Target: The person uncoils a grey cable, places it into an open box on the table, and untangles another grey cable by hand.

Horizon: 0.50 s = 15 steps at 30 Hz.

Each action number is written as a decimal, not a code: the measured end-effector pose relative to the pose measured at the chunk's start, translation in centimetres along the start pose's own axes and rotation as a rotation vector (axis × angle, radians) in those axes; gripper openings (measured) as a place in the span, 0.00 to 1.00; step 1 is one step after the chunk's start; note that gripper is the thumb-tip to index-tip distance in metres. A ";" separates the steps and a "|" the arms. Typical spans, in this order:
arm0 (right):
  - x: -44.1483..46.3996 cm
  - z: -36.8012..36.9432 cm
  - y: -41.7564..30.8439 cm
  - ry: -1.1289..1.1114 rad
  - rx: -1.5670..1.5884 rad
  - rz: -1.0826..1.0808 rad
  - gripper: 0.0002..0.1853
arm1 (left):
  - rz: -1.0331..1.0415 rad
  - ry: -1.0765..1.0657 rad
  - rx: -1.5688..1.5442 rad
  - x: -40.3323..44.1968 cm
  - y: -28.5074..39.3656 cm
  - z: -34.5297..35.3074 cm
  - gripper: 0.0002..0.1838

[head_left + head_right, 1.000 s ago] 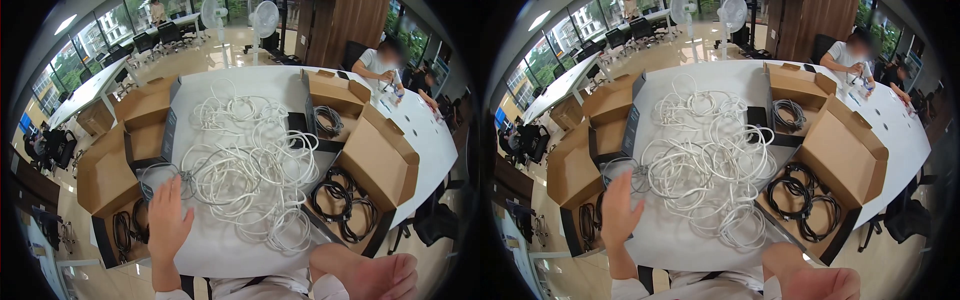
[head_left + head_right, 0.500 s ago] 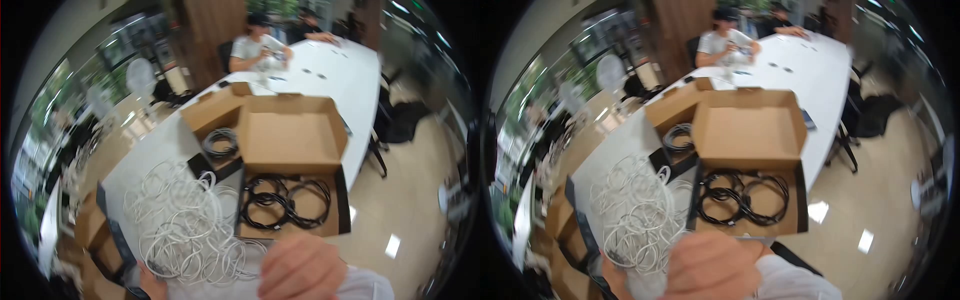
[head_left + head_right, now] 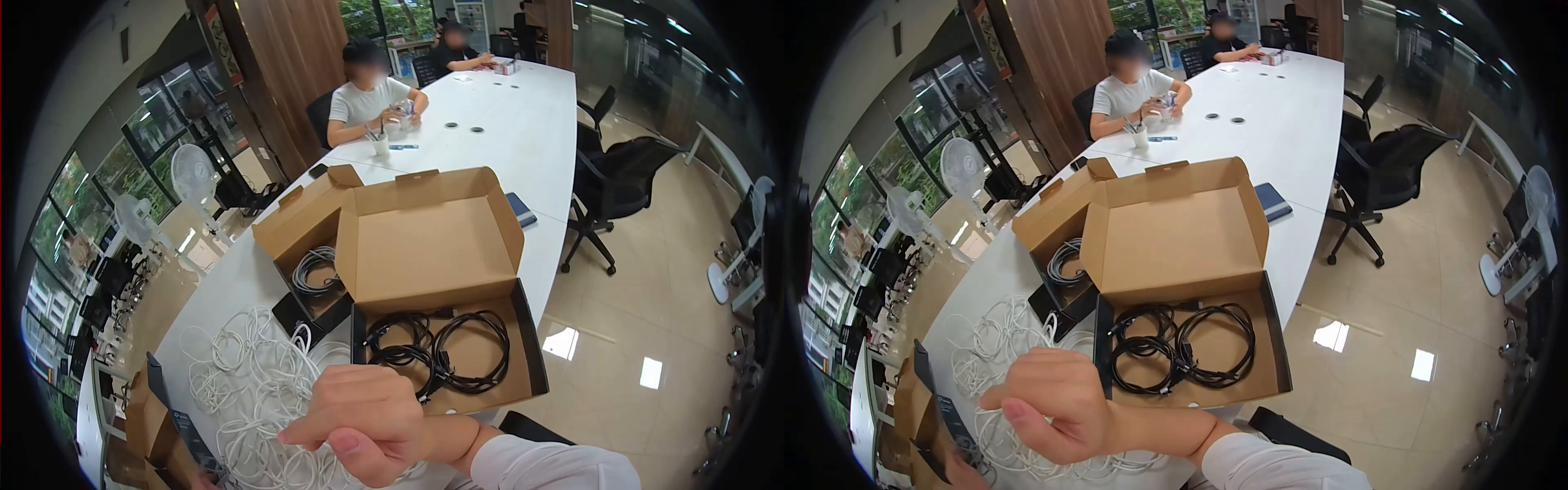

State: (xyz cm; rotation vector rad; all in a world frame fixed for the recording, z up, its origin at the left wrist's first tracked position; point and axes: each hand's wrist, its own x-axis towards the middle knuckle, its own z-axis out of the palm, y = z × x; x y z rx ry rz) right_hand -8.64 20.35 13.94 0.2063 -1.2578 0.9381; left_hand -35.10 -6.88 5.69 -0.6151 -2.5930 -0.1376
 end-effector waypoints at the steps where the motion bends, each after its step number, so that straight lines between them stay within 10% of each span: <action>1: 0.0 0.1 0.0 0.010 0.005 0.005 0.08 | -0.036 0.045 0.009 0.7 1.3 -1.7 0.17; 6: 0.3 -0.1 0.1 -0.059 -0.036 0.015 0.07 | 0.011 0.256 -0.411 5.1 -2.0 -2.7 0.25; 15: 0.9 1.6 -0.2 -0.248 -0.288 0.215 0.10 | 0.017 0.256 -1.003 4.6 11.2 -8.0 0.17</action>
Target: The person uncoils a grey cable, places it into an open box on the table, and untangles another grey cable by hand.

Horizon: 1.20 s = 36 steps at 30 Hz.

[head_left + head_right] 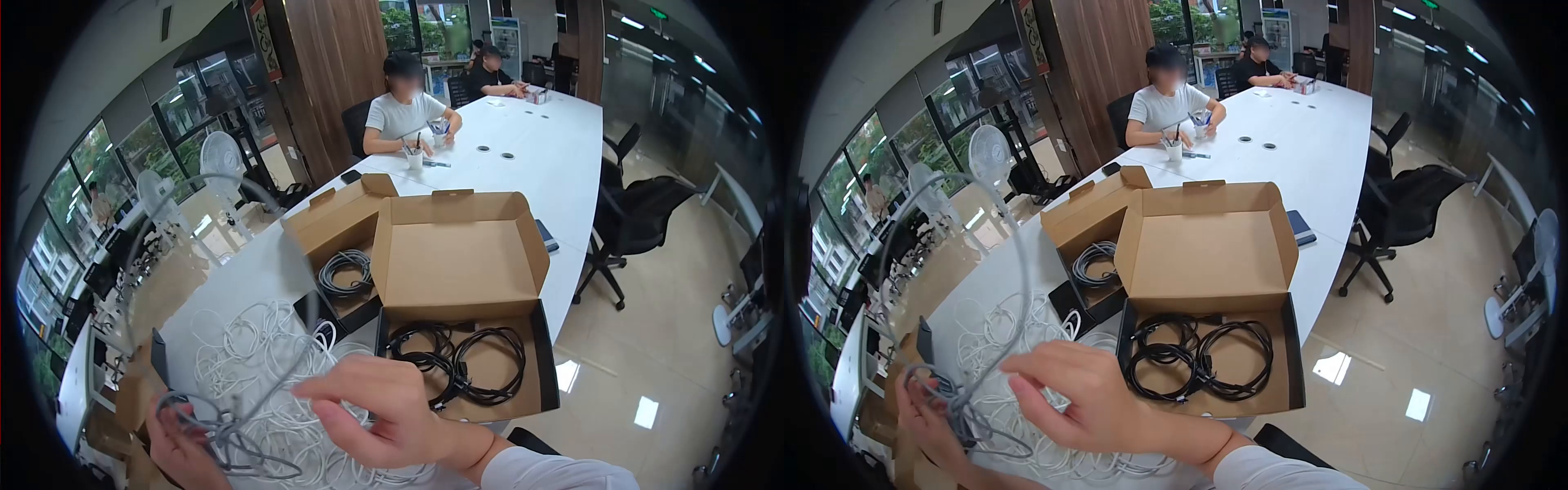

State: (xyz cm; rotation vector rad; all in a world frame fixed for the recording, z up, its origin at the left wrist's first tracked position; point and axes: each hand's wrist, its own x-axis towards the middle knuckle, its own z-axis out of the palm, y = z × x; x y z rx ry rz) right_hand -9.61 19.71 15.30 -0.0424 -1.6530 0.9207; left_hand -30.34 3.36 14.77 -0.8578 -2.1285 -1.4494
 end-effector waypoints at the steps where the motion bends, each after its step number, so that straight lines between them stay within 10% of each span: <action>1: 0.1 0.6 0.0 -0.008 -0.044 0.042 0.10 | 0.019 -0.042 0.020 -0.2 0.1 0.5 0.17; 12: -0.1 5.3 2.2 -0.345 -0.291 0.236 0.17 | -0.114 -0.629 -0.560 -1.7 -0.5 9.9 0.11; 18: -0.4 6.2 3.6 0.004 -0.217 -0.065 0.14 | -0.445 -1.003 -1.113 0.2 -2.9 9.1 0.10; 23: -1.0 6.0 5.2 0.348 -0.164 -0.226 0.14 | -0.466 -0.957 -1.315 0.4 -3.2 7.9 0.12; 36: -0.3 6.0 7.0 0.081 -0.016 0.348 0.13 | -0.467 -0.661 -1.133 -0.8 -2.8 7.2 0.18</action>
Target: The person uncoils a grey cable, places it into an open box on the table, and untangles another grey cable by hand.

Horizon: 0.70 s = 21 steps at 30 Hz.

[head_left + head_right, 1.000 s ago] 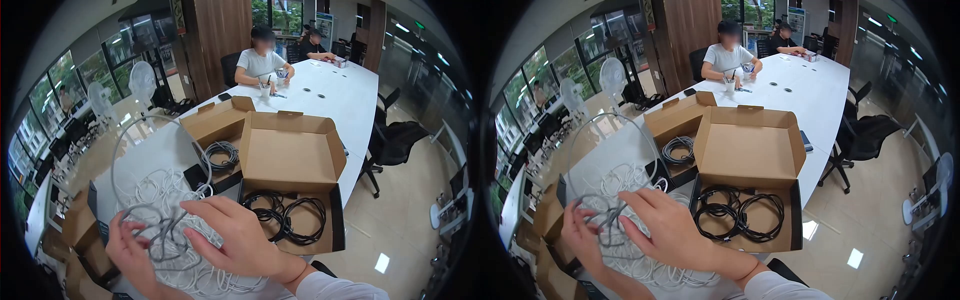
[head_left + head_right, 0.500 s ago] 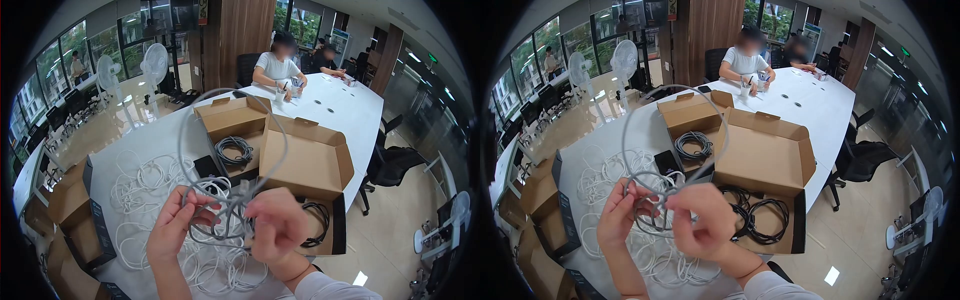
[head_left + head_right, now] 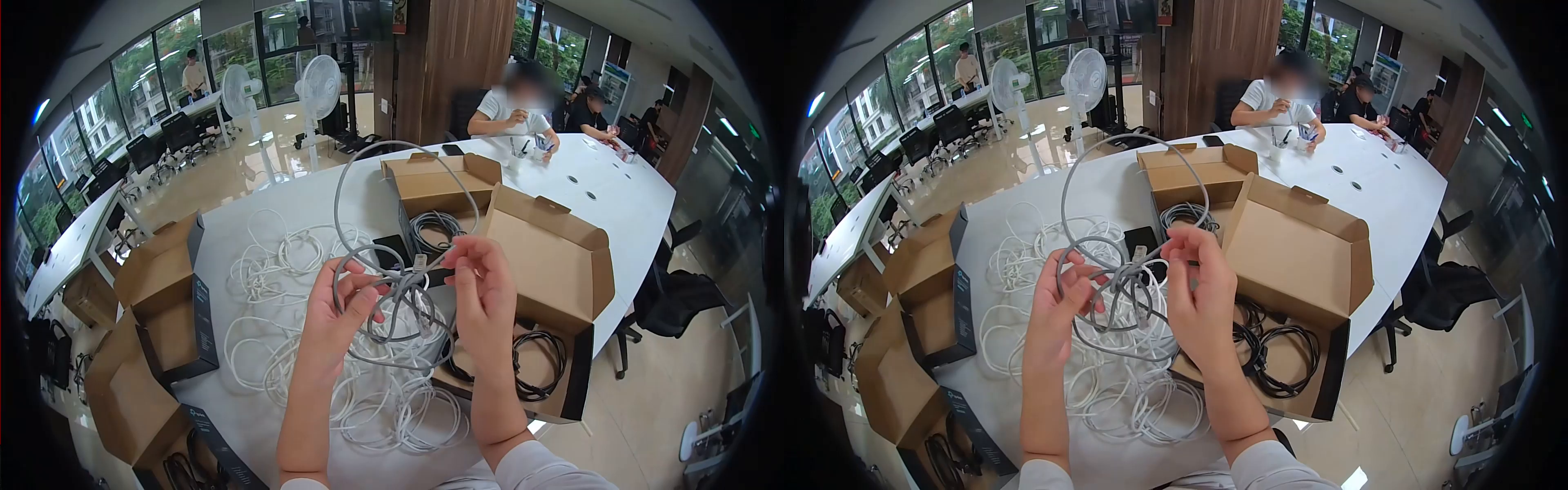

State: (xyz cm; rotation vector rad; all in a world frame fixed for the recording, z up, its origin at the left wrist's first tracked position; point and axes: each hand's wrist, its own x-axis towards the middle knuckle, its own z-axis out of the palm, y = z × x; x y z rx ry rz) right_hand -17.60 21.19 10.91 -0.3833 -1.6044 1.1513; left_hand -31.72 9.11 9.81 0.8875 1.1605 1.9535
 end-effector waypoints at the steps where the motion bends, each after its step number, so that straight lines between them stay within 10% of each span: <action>1: 0.0 0.0 0.0 -0.012 -0.045 -0.013 0.13 | 0.035 0.024 0.006 -0.1 -0.1 0.6 0.22; 8: -0.2 0.9 -0.7 -0.081 -0.131 0.000 0.18 | 0.093 0.100 0.107 0.2 -0.8 0.7 0.29; 21: -0.1 -0.5 -0.8 -0.294 -0.133 -0.031 0.33 | 0.264 0.137 0.363 -0.3 -2.4 1.4 0.12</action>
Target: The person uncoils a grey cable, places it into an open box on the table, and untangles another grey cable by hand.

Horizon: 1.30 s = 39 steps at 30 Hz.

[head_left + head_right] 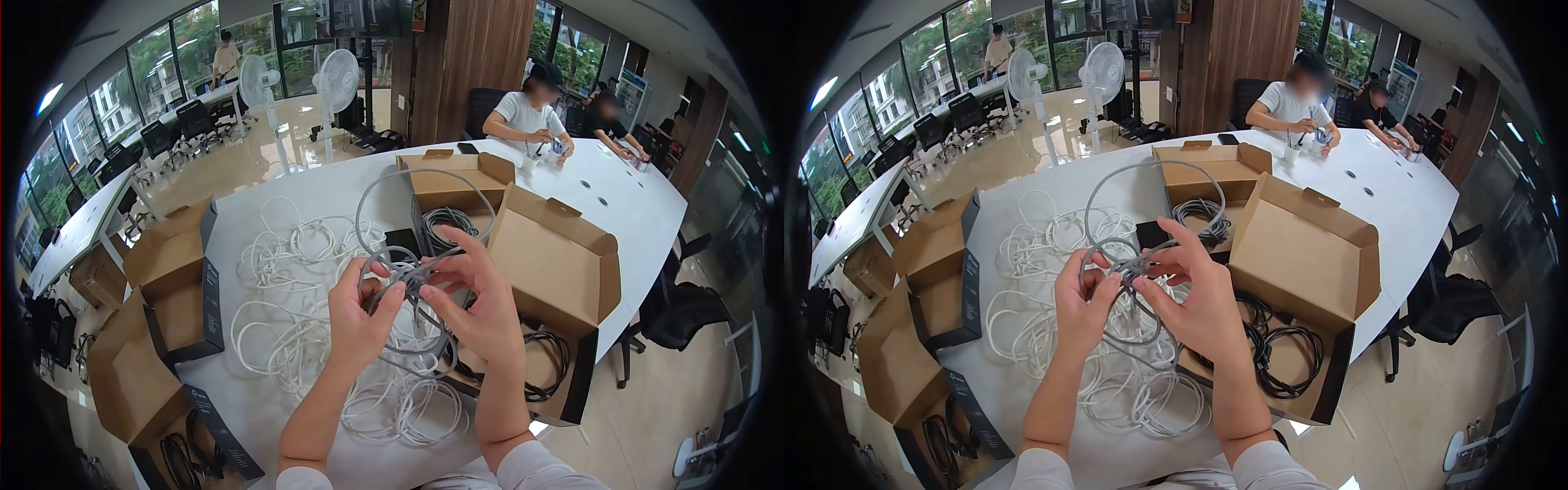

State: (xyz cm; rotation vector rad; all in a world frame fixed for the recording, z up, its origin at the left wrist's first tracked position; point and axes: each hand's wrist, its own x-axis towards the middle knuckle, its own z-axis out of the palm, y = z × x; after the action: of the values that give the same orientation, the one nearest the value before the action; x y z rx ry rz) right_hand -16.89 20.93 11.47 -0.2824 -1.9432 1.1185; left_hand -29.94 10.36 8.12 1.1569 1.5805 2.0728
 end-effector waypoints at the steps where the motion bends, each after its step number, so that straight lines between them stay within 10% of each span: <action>1: 0.0 -0.2 -0.1 -0.006 -0.003 -0.004 0.34 | 0.019 0.009 0.021 0.0 0.0 0.2 0.11; 17: 0.1 -0.4 -0.8 0.002 -0.128 -0.060 0.27 | 0.162 0.093 0.015 -0.3 -0.1 0.8 0.12; 28: -0.1 -0.2 0.1 -0.169 0.329 0.164 0.16 | -0.203 -0.189 -0.329 0.5 1.5 -1.2 0.15; 39: 0.3 1.1 0.2 0.179 0.235 0.013 0.20 | -0.067 0.093 -0.233 0.9 1.9 -2.0 0.14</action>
State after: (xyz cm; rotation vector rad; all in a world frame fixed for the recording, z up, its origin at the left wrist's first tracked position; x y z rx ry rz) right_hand -17.94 20.57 11.21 -0.2580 -1.6389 1.2718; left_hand -31.53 8.95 10.06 0.9274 1.3514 2.2247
